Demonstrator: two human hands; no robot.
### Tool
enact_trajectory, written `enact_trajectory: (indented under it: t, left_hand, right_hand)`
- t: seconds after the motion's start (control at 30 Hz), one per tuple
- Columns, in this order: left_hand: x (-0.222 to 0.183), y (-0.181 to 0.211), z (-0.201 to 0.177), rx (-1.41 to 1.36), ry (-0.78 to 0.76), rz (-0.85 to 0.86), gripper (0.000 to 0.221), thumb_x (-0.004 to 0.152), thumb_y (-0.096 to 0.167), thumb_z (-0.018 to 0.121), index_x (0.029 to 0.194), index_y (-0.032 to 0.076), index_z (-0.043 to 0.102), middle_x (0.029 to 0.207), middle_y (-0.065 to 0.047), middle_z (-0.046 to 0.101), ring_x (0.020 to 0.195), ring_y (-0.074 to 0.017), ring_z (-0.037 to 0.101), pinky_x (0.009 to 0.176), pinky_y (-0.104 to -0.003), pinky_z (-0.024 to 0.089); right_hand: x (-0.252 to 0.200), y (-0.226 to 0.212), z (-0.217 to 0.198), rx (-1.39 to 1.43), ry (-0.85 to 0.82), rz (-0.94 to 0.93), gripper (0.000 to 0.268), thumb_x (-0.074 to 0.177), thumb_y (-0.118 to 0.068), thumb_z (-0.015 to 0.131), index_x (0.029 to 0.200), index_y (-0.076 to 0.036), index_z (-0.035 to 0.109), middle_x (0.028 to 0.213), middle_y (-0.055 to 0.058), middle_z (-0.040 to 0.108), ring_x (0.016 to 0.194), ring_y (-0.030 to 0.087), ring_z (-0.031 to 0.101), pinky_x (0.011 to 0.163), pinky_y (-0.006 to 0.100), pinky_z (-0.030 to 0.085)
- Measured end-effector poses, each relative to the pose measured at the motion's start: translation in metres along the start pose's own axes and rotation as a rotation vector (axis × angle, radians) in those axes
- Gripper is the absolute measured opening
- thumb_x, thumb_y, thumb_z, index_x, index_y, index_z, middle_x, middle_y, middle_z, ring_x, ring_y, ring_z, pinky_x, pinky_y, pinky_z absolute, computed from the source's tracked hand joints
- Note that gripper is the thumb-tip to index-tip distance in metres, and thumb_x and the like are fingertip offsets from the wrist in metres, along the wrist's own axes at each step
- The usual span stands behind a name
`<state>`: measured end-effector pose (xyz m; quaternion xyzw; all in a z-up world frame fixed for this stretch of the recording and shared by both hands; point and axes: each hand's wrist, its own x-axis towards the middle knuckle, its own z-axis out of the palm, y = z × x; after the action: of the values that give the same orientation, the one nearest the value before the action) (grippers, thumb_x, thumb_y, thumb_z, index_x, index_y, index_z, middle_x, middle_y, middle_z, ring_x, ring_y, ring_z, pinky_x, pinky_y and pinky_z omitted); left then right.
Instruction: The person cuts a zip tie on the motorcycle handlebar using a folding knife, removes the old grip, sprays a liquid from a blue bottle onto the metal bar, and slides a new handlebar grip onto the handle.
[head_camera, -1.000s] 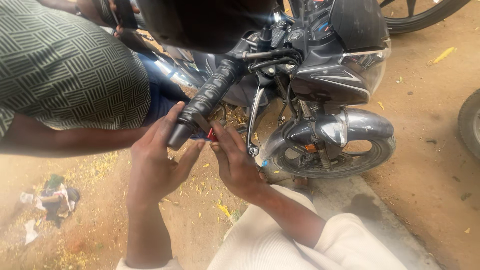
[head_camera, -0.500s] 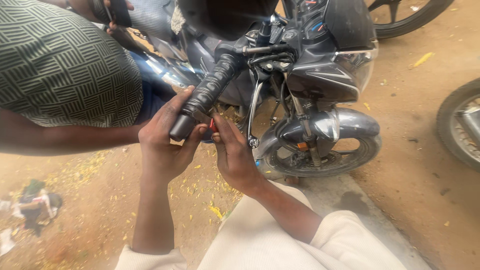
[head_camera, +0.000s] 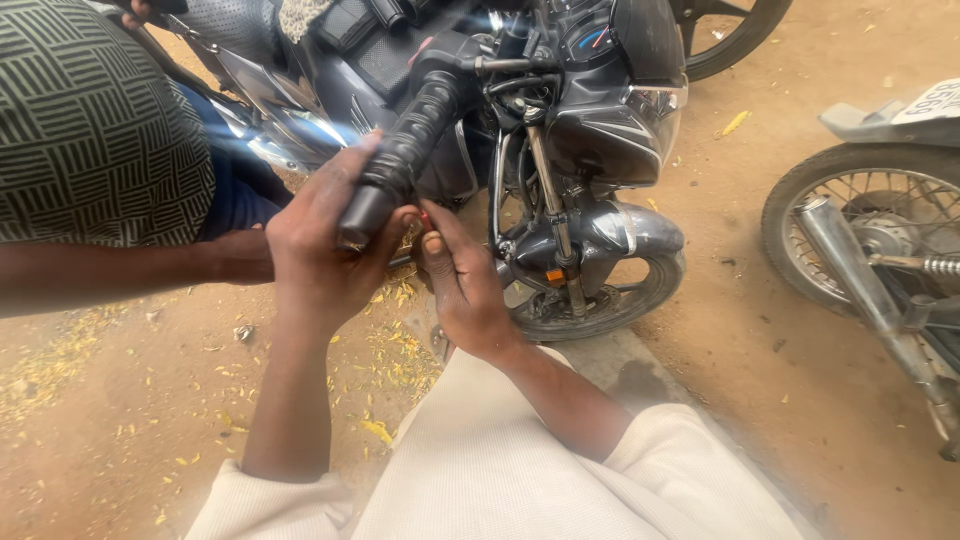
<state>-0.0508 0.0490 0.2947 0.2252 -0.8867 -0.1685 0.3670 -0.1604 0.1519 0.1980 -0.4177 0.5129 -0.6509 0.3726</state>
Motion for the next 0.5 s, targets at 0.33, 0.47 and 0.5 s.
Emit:
enact_trajectory:
  t: [0.33,0.47,0.5]
  left_hand:
    - [-0.004,-0.007,0.011,-0.062,-0.007,-0.035,0.071,0.094,0.034,0.087,0.144,-0.004,0.054,0.128,-0.024,0.068,0.114,-0.0367,0.074,0.095,-0.042,0.061]
    - [-0.002,-0.018,0.010,0.025,-0.025,0.033,0.069,0.097,0.039,0.085,0.142,-0.004,0.055,0.132,-0.024,0.067,0.114,-0.0383,0.072,0.094,-0.042,0.061]
    - [-0.002,-0.020,0.011,0.034,-0.029,0.031,0.069,0.096,0.041,0.084,0.140,-0.004,0.056,0.130,-0.023,0.068,0.112,-0.0381,0.073,0.092,-0.042,0.061]
  right_hand:
    - [-0.006,-0.001,0.008,-0.501,0.279,-0.264,0.039,0.116,-0.019,0.044,0.150,-0.002,0.047,0.117,0.018,0.070,0.100,0.026,0.076,0.083,0.036,0.061]
    - [0.002,-0.007,0.008,-0.568,0.261,-0.346,0.038,0.116,-0.013,0.045,0.152,-0.002,0.044,0.124,0.020,0.068,0.110,0.032,0.075,0.090,0.039,0.062]
    - [0.003,-0.008,0.009,-0.587,0.258,-0.366,0.038,0.116,-0.012,0.046,0.152,-0.001,0.043,0.126,0.021,0.067,0.112,0.033,0.074,0.091,0.040,0.062]
